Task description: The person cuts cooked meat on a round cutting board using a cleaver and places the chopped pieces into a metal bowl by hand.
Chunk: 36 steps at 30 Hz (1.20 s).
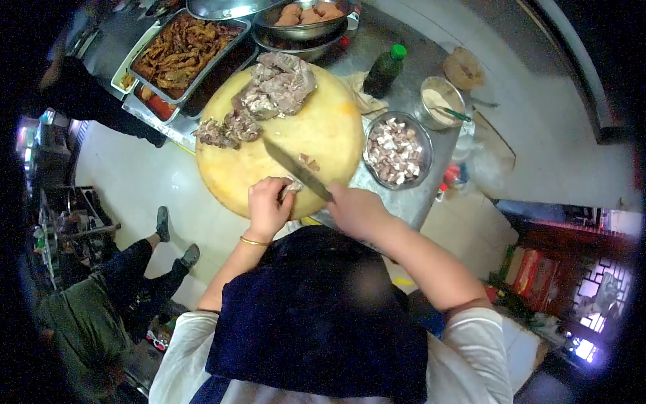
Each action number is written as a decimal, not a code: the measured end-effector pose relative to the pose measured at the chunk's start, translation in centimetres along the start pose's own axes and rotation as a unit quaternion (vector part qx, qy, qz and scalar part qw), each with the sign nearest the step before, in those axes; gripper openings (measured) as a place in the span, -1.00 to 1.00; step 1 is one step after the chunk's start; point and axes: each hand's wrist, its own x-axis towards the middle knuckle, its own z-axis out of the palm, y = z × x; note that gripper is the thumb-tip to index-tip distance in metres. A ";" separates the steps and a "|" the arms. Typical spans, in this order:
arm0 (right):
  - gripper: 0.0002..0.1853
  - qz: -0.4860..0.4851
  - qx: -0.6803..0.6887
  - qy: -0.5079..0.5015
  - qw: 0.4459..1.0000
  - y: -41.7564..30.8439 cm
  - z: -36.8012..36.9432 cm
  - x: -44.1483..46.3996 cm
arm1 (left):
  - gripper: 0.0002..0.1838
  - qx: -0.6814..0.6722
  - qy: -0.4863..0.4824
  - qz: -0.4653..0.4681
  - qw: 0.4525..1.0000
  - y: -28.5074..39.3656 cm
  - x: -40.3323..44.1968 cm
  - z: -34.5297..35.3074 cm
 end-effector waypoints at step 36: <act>-0.68 -0.018 -0.009 0.004 1.000 -1.8 1.2 0.1 | -0.81 -0.006 -0.007 -0.012 1.000 -0.3 -1.5 -0.9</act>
